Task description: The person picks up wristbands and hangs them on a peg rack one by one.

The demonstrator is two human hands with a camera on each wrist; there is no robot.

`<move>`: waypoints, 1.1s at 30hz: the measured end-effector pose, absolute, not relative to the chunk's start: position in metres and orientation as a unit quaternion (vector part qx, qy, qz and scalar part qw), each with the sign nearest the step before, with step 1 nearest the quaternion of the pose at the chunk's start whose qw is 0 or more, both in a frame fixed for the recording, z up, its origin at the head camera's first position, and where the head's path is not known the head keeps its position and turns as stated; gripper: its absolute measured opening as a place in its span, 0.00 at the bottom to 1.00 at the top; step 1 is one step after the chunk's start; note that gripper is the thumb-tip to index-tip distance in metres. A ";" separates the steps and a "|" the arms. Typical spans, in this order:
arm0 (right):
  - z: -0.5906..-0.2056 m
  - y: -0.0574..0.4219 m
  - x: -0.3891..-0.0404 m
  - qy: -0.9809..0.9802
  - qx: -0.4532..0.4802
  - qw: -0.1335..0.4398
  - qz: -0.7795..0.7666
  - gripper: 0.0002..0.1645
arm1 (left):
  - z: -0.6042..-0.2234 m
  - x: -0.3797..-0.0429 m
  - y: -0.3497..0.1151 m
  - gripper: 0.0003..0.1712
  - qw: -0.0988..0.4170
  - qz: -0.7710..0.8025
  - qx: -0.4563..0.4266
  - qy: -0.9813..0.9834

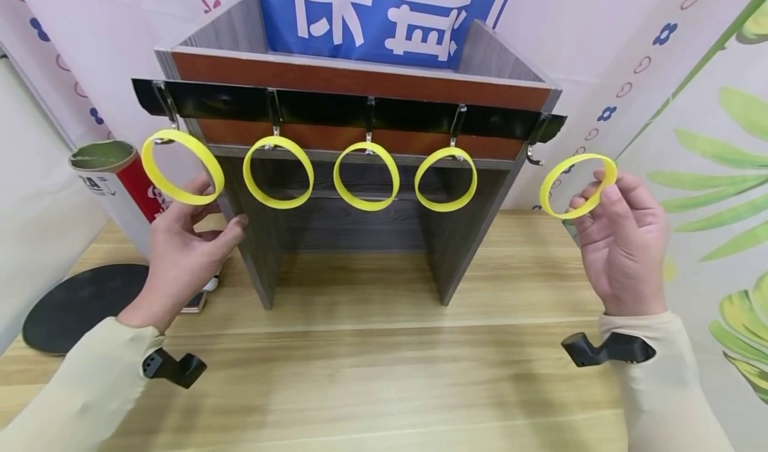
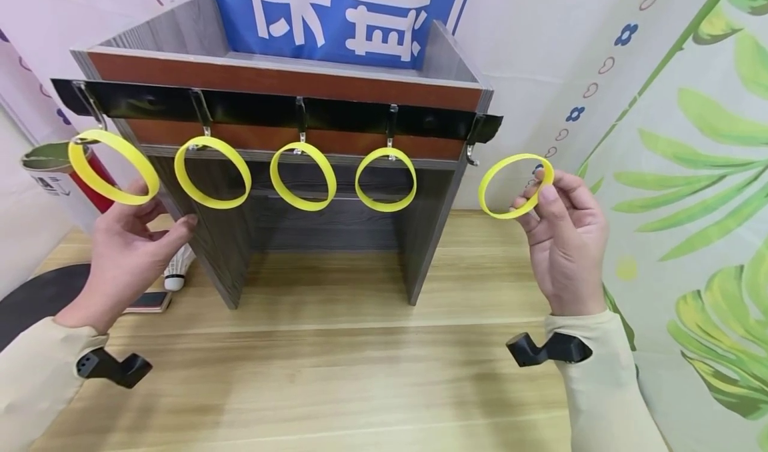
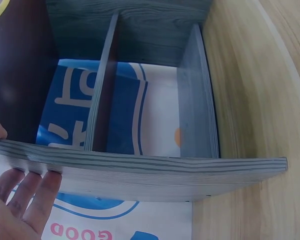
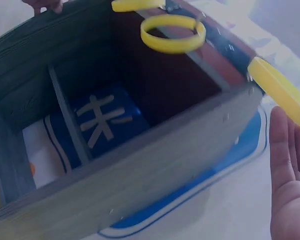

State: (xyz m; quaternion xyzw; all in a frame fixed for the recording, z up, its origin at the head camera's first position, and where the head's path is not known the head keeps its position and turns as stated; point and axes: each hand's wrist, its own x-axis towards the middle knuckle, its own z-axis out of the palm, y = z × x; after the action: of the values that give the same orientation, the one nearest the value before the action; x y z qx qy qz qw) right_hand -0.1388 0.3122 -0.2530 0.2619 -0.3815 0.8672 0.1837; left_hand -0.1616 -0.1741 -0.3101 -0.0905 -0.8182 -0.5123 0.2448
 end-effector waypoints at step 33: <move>-0.255 0.269 -0.139 -0.625 0.204 0.231 0.718 0.11 | -0.311 -0.162 -0.174 0.38 0.246 -0.518 -0.098 -0.813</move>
State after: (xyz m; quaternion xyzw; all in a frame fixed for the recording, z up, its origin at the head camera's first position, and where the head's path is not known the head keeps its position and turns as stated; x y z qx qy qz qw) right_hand -0.1391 0.2692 -0.2548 0.2040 -0.6246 0.7177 0.2305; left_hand -0.1620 -0.1739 -0.3106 -0.0978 -0.8130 -0.5184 0.2463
